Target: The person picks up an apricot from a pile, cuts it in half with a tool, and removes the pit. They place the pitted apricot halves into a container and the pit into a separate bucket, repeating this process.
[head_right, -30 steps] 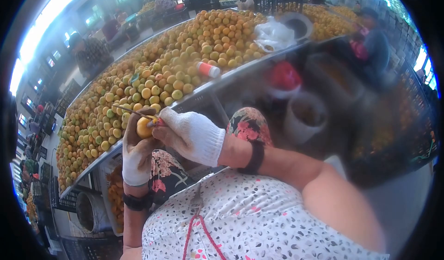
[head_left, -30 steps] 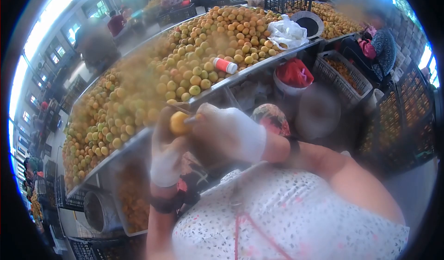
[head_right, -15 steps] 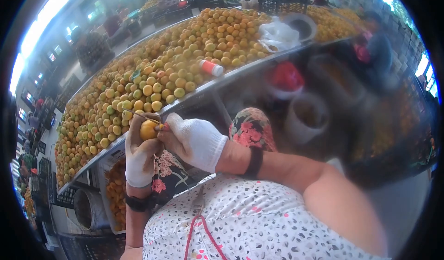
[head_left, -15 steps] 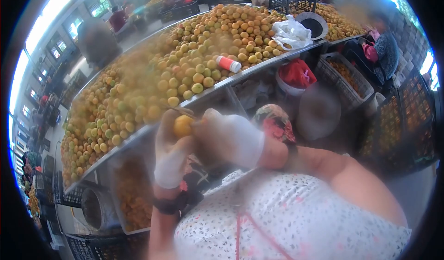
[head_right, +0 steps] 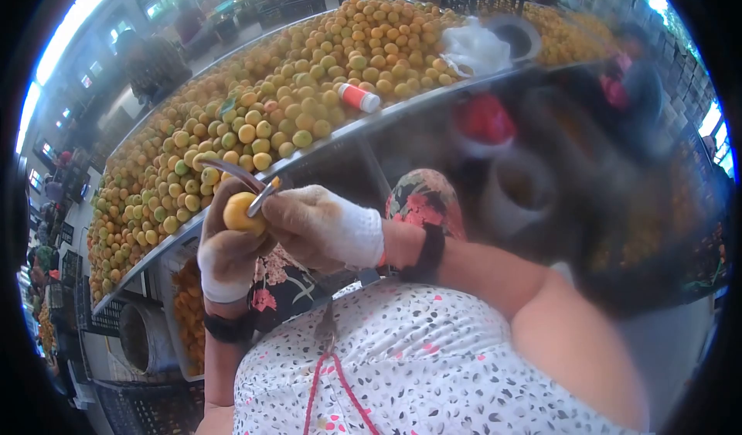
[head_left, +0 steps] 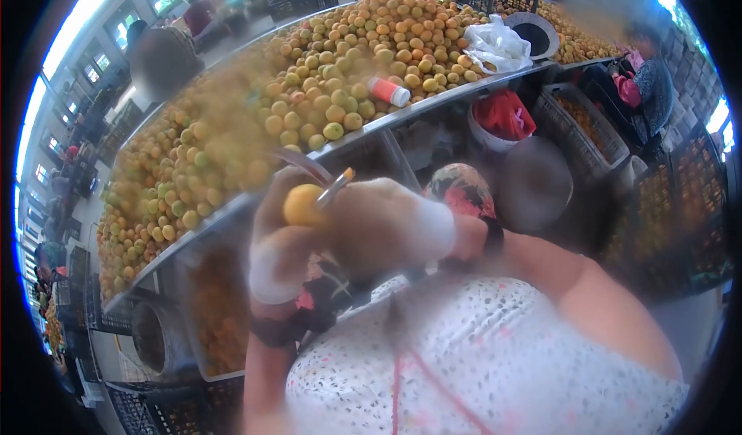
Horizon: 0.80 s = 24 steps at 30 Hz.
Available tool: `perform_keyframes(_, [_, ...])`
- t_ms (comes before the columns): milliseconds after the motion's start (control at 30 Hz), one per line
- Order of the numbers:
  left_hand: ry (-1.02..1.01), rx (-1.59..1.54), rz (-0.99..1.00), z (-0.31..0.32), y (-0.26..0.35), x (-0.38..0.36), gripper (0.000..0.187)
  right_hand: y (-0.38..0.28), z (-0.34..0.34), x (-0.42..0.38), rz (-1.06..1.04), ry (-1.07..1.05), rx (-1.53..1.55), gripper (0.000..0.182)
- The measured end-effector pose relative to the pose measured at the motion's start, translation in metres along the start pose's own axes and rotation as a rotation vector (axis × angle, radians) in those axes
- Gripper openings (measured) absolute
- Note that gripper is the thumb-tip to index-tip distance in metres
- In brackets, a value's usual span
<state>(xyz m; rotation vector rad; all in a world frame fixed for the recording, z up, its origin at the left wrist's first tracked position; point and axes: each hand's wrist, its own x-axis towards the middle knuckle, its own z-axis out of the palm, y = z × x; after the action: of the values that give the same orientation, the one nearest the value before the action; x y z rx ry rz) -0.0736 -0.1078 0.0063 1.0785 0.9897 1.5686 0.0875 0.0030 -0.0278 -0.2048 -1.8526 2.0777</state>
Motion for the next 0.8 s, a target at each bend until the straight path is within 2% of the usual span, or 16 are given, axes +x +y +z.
perform_keyframes(33, [-0.050,-0.069,-0.024,-0.007,-0.001,0.001,0.061,-0.002,-0.004,-0.004,0.118,-0.151,0.006,0.034])
perform_keyframes(67, [-0.132,-0.236,-0.004,-0.011,-0.006,0.002,0.061,-0.001,-0.002,-0.007,0.125,-0.146,0.012,0.034])
perform_keyframes(100, [-0.133,-0.240,-0.011,-0.011,-0.011,0.001,0.061,0.001,0.002,-0.008,0.050,-0.071,0.052,0.032])
perform_keyframes(167, [0.057,-0.130,0.098,-0.007,-0.015,0.002,0.061,0.002,0.009,-0.005,-0.107,0.073,0.121,0.029])
perform_keyframes(233, [0.010,-0.115,0.162,-0.008,-0.012,0.002,0.063,0.003,0.013,-0.003,-0.192,0.139,0.152,0.027])
perform_keyframes(300, [0.040,-0.049,0.211,-0.006,-0.006,0.002,0.067,0.006,0.016,-0.004,-0.428,0.263,-0.274,0.026])
perform_keyframes(333, [-0.043,-0.065,0.211,-0.018,-0.009,0.003,0.069,0.004,0.017,-0.007,-0.440,0.313,-0.524,0.026])
perform_keyframes(367, [-0.046,-0.063,0.214,-0.015,-0.008,0.002,0.069,0.008,0.016,-0.006,-0.445,0.314,-0.527,0.026])
perform_keyframes(433, [0.031,-0.112,0.216,-0.010,-0.008,0.001,0.069,0.019,0.011,0.000,-0.381,0.299,-0.823,0.026])
perform_keyframes(533, [-0.006,-0.118,0.192,-0.011,-0.008,0.003,0.069,0.005,0.013,-0.004,-0.273,0.279,-0.869,0.027])
perform_keyframes(800, [-0.056,-0.236,0.205,-0.010,-0.012,0.008,0.064,0.019,0.010,0.002,-0.281,0.281,-0.991,0.031])
